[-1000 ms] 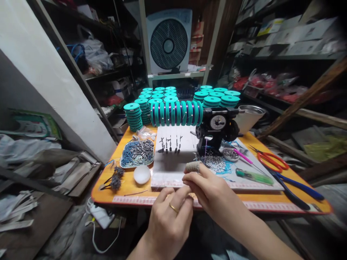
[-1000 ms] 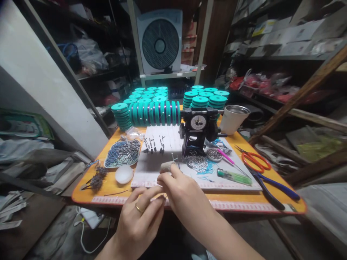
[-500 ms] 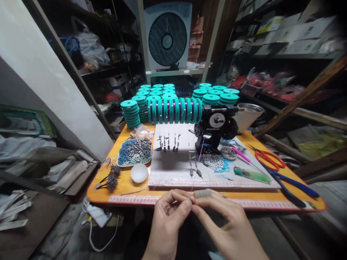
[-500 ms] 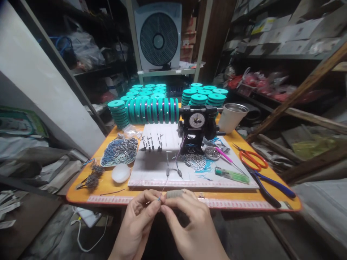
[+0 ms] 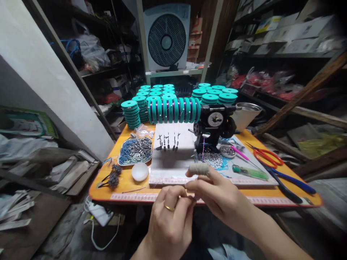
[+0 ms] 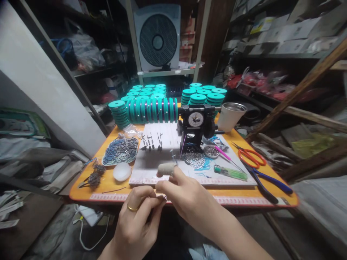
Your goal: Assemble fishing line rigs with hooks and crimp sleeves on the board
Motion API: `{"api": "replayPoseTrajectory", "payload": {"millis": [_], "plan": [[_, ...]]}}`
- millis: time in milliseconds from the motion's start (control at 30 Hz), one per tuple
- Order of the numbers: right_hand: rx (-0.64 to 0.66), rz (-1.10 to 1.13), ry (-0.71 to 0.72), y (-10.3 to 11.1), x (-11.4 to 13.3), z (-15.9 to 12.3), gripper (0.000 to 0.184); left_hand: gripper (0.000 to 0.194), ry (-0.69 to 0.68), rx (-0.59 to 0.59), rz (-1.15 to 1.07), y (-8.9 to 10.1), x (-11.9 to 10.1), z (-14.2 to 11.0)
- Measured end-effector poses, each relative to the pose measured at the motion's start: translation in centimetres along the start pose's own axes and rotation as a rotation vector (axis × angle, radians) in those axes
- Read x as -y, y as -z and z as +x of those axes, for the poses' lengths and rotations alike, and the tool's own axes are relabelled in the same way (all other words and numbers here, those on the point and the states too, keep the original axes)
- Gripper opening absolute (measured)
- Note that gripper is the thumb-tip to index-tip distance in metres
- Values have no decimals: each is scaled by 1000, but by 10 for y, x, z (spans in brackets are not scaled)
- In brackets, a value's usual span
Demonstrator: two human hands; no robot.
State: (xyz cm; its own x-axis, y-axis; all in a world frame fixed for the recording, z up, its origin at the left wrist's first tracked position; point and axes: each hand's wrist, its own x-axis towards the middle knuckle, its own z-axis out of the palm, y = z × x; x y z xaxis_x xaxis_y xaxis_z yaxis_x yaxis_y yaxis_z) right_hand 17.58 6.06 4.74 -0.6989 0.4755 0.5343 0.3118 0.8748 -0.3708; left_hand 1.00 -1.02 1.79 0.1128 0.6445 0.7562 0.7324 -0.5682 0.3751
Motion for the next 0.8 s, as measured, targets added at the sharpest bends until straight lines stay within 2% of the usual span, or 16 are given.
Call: {"api": "replayPoseTrajectory", "payload": {"millis": [100, 167, 200, 233, 300, 333, 367, 433, 500, 633, 733, 800], "plan": [[-5, 24, -46, -2, 0, 7, 27, 30, -89, 41, 14, -4, 2, -1], [-75, -9, -45, -3, 1, 6, 24, 30, -77, 69, -47, -7, 1, -3], [-146, -42, -40, -4, 1, 4, 21, 26, -2, 76, -116, -9, 1, -4], [-236, -82, -43, -4, 2, 0, 20, 20, 134, 76, -215, -11, 0, -6], [-402, -142, -84, -5, 5, -10, 20, 16, 510, 58, -501, -16, -3, -10], [-434, -139, -131, -6, 8, -16, 18, 17, 708, 32, -671, -19, -5, -11], [-420, -107, -190, -8, 10, -22, 14, 19, 877, -8, -846, -22, -7, -13], [-306, 23, -317, -12, 16, -31, 10, 21, 1085, -110, -1178, -29, -12, -15], [-217, 141, -419, -19, 20, -37, 7, 21, 1171, -193, -1412, -35, -16, -16], [-284, 205, -488, -27, 24, -41, 9, 21, 1253, -208, -1603, -40, -20, -16], [-373, 119, -351, -26, 22, -48, 14, 21, 1352, -137, -1746, -37, -18, -14], [-391, -20, -223, -25, 19, -56, 25, 24, 1397, -66, -1854, -34, -17, -11]]}}
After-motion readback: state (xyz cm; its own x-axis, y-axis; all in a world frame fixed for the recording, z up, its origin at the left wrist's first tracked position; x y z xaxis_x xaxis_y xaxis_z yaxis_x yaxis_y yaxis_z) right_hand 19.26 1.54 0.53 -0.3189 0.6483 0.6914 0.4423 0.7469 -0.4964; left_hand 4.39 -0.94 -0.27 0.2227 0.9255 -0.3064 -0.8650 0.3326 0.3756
